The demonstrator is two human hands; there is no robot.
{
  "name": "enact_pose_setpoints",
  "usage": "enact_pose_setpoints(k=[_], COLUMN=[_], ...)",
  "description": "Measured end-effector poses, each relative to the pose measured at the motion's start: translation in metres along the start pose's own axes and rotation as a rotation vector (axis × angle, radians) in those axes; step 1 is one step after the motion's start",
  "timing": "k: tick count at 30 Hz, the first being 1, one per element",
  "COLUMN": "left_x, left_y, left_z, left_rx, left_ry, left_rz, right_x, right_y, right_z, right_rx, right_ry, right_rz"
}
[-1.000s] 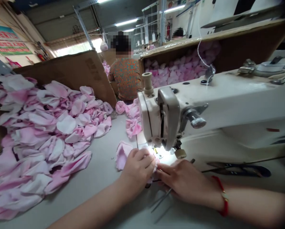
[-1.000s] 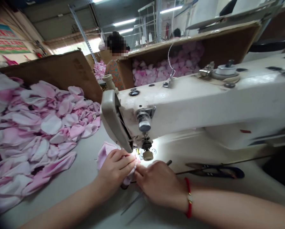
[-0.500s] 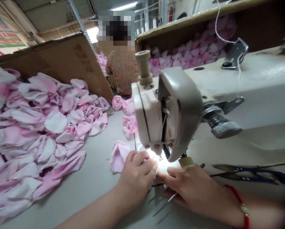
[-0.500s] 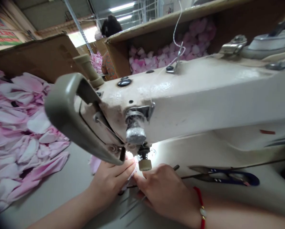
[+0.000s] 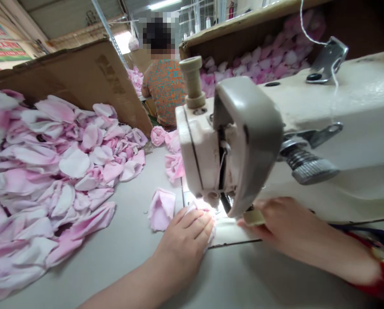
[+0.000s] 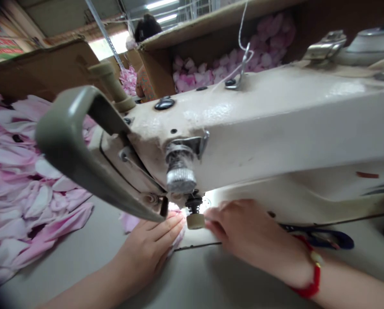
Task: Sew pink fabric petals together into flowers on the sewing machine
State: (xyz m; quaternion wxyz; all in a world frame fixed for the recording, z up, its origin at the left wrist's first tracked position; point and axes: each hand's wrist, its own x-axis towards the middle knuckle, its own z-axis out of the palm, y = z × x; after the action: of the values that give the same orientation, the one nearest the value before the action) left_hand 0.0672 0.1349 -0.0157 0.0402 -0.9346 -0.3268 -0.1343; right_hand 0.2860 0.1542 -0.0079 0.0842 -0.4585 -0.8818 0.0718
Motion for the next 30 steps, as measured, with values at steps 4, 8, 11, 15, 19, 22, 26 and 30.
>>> enact_pose_setpoints(k=[4, 8, 11, 15, 19, 22, 26, 30], left_x=[-0.007, -0.007, -0.003, 0.001, 0.004, 0.006, 0.006, 0.005], left_y=[0.004, 0.004, 0.001, -0.007, -0.015, -0.017, -0.016, -0.015], left_z=[0.005, 0.003, 0.002, 0.01, 0.016, 0.017, 0.017, 0.025], left_rx=[0.053, 0.028, 0.012, 0.023, 0.014, -0.011, -0.035, 0.012], left_ry=[0.009, -0.024, -0.03, 0.029, 0.041, -0.038, -0.087, -0.072], left_rz=[-0.02, -0.066, -0.072, -0.054, -0.063, -0.109, -0.133, -0.125], right_x=[0.002, 0.004, 0.007, 0.012, 0.016, 0.016, 0.015, 0.016], right_y=[0.009, 0.007, 0.006, 0.005, 0.005, 0.008, 0.012, 0.015], right_z=[0.017, 0.023, 0.018, 0.009, 0.009, 0.014, 0.019, 0.018], right_rx=[-0.067, -0.07, -0.096, -0.138, -0.14, -0.108, -0.113, -0.149], right_ry=[0.081, 0.076, 0.073, 0.065, 0.072, 0.052, 0.046, 0.037], right_rz=[0.024, 0.013, 0.053, 0.115, 0.137, 0.137, 0.108, 0.106])
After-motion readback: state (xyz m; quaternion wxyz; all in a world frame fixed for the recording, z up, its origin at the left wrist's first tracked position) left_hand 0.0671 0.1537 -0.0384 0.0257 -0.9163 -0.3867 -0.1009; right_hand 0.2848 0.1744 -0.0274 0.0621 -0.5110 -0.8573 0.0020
